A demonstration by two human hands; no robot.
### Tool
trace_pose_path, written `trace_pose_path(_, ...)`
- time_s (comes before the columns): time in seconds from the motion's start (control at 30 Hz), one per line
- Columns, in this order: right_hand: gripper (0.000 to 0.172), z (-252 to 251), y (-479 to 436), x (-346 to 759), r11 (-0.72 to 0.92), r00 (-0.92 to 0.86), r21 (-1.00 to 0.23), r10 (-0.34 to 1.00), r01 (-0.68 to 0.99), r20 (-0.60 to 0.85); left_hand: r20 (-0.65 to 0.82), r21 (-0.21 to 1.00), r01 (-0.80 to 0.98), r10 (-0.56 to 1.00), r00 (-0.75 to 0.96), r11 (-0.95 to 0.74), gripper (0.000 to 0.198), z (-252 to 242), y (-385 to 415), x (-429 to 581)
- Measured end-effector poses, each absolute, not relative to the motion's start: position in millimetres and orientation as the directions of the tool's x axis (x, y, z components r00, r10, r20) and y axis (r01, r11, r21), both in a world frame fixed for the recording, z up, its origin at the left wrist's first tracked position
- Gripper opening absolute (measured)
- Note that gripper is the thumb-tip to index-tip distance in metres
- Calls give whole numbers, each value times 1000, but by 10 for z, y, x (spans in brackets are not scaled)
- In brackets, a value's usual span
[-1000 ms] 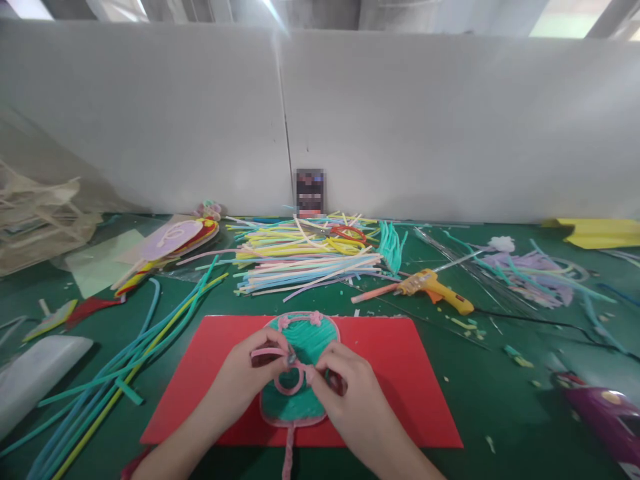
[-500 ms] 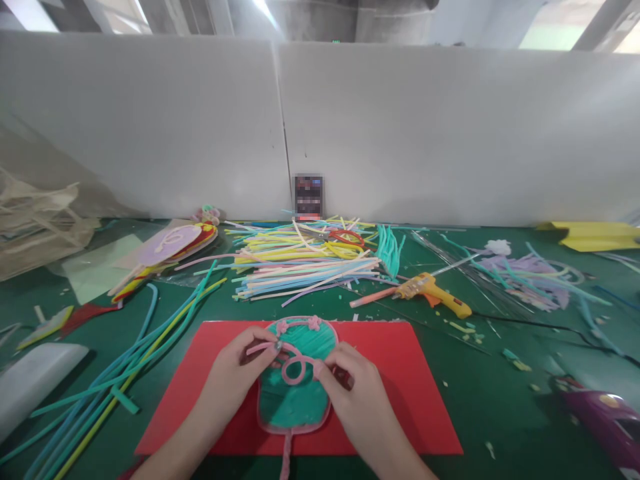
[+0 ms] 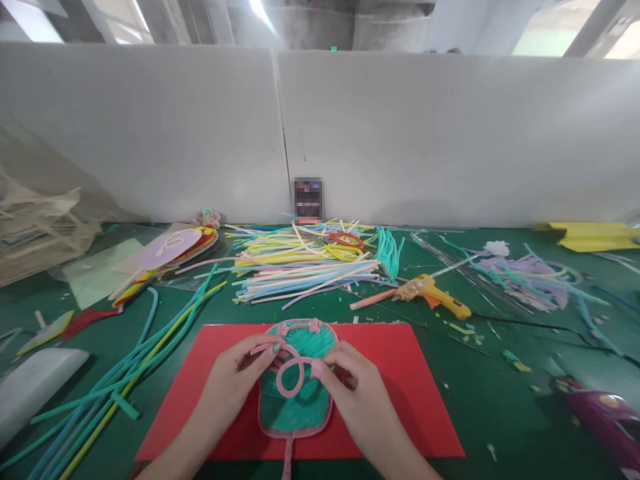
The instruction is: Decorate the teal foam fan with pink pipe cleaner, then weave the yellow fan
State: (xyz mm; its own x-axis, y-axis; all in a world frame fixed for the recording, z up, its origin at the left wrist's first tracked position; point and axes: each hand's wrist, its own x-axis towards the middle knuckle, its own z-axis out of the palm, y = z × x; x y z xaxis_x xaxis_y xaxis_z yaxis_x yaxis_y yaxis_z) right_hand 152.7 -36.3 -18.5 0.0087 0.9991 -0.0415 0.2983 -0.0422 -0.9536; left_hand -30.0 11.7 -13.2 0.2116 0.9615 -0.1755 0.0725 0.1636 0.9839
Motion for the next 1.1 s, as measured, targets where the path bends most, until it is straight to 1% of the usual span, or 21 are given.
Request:
trace_pose_path(0.1, 38, -159, -371, 1504, -39, -39, -954, 998, 296, -53, -165, 986, 60, 956, 241, 155, 28, -134, 119, -305)
trace_pose_path(0.2, 36, -145, -384, 1494, -34, -66, -967, 996, 253, -52, -164, 983, -36, 943, 291, 183, 38, -162, 104, -324)
trace_pose_path(0.33, 33, -162, -398, 1483, -19, -26, -980, 999, 199, -24, -162, 973, -103, 926, 342, 208, 41, -184, 58, -339)
trace_pose_path(0.4, 33, -182, -402, 1471, -18, 8, -983, 1000, 180, -17, -151, 970, -113, 902, 404, 214, 41, -165, 37, -328)
trace_pose_path(0.5, 35, -212, -410, 1454, -72, 42, -986, 997, 152, -66, -101, 971, -139, 857, 505, 196, 46, -116, 18, -307)
trace_pose_path(0.6, 36, -224, -415, 1453, -134, 51, -985, 990, 111, -129, -80, 978, -126, 857, 509, 165, 42, -88, 7, -309)
trace_pose_path(0.7, 38, -216, -411, 1460, -138, 79, -988, 988, 72, -133, -92, 970, -140, 837, 540, 197, 39, -110, -2, -324)
trace_pose_path(0.8, 39, -201, -405, 1451, -146, 82, -989, 986, 37, -142, -62, 963, -171, 792, 607, 206, 45, -168, -9, -320)
trace_pose_path(0.87, 39, -193, -407, 1434, -155, 60, -987, 986, 32, -153, -54, 978, -130, 800, 598, 162, 41, -203, -5, -307)
trace_pose_path(0.97, 38, -190, -415, 1411, -167, 8, -985, 986, 41, -167, -48, 998, -4, 854, 518, 59, 20, -221, 18, -294)
trace_pose_path(1.0, 38, -192, -417, 1408, -172, -9, -984, 985, 45, -172, -42, 999, 32, 867, 496, 30, 16, -218, 29, -295)
trace_pose_path(1.1, 38, -206, -413, 1413, -141, -19, -986, 990, 86, -143, 5, 995, 83, 880, 476, -51, 16, -198, 54, -312)
